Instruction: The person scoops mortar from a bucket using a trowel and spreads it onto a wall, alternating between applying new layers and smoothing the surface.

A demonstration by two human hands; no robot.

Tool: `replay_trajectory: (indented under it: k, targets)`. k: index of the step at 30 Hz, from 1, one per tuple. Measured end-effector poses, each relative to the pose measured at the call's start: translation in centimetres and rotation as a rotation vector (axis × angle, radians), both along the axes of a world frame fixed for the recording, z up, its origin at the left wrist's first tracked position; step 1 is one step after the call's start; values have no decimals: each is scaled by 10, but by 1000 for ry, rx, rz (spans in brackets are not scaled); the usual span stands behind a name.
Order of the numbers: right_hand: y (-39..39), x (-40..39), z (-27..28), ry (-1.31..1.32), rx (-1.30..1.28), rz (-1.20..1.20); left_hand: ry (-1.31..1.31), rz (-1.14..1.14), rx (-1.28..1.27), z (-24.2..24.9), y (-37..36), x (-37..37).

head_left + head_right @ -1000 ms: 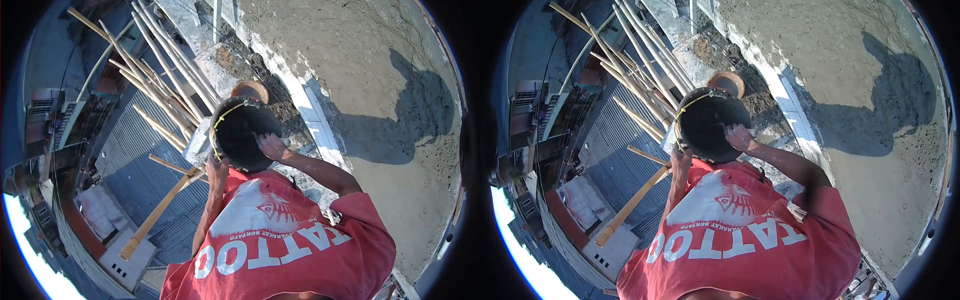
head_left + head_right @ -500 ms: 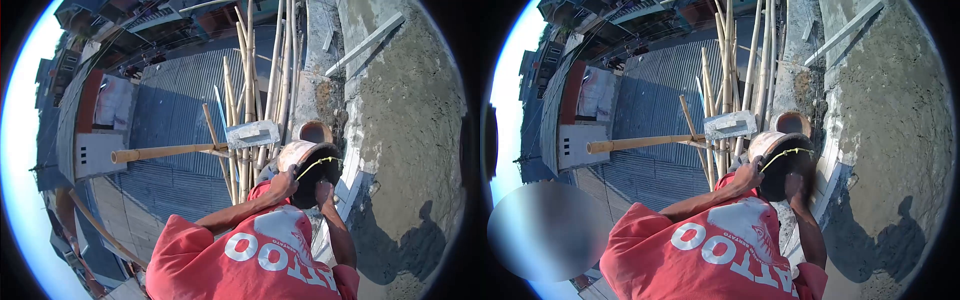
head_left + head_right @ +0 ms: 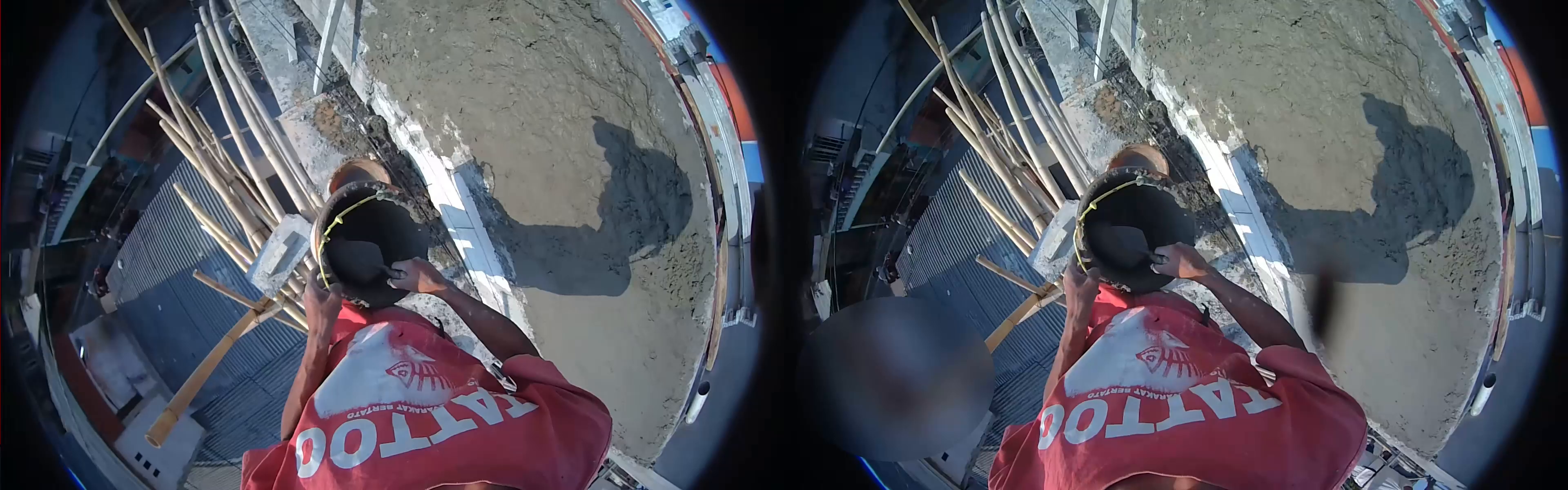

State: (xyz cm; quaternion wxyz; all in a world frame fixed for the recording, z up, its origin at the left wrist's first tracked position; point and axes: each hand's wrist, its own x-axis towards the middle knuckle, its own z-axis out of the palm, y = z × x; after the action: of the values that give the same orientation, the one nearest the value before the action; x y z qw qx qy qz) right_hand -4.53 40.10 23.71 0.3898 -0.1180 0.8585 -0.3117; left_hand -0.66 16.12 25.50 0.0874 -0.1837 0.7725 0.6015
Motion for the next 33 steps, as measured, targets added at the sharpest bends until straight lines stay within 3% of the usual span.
replay_trajectory:
  k: [2,5,6,7,9,11,14,15,17,19,21,23,24,26,27,29,33]
  targets:
    - [11,3,2,241,75,-1,-93,18,3,22,-5,-8]
    - [15,-3,11,423,158,-62,-126,44,102,6,-14,-16]
    - [13,-6,11,438,159,-82,-177,71,11,13,-15,-21]
    - [13,-10,13,439,169,-85,-71,107,54,3,-18,-22]
    - [6,-22,20,334,202,-110,-177,175,213,9,-26,-28]
    - [4,-38,20,364,170,-104,-226,242,168,3,-37,-31]
    - [-4,-72,52,228,-92,-51,-245,301,165,4,-55,-32]
    - [-9,-88,71,-42,-448,-234,-198,326,139,3,-61,-32]
    - [4,-126,64,-391,-462,-304,-84,329,37,-31,-87,-22]
    - [23,-175,58,-554,-714,-443,-167,416,21,-17,-95,-25]
    - [65,-234,27,-461,-668,-662,-139,427,-19,-5,-103,-31]
    - [130,-285,-2,-84,-363,-872,-149,419,-57,4,-109,-24]
    - [150,-281,14,178,-51,-994,-168,406,-78,10,-114,-22]
    - [175,-251,88,265,-54,-918,-219,434,-135,5,-121,-26]
    - [180,-220,115,441,54,-822,-230,449,-124,0,-119,-23]
    - [176,-163,150,522,177,-829,-167,397,-125,-5,-118,-24]
    - [145,-105,140,483,261,-636,-277,317,-84,3,-96,-47]
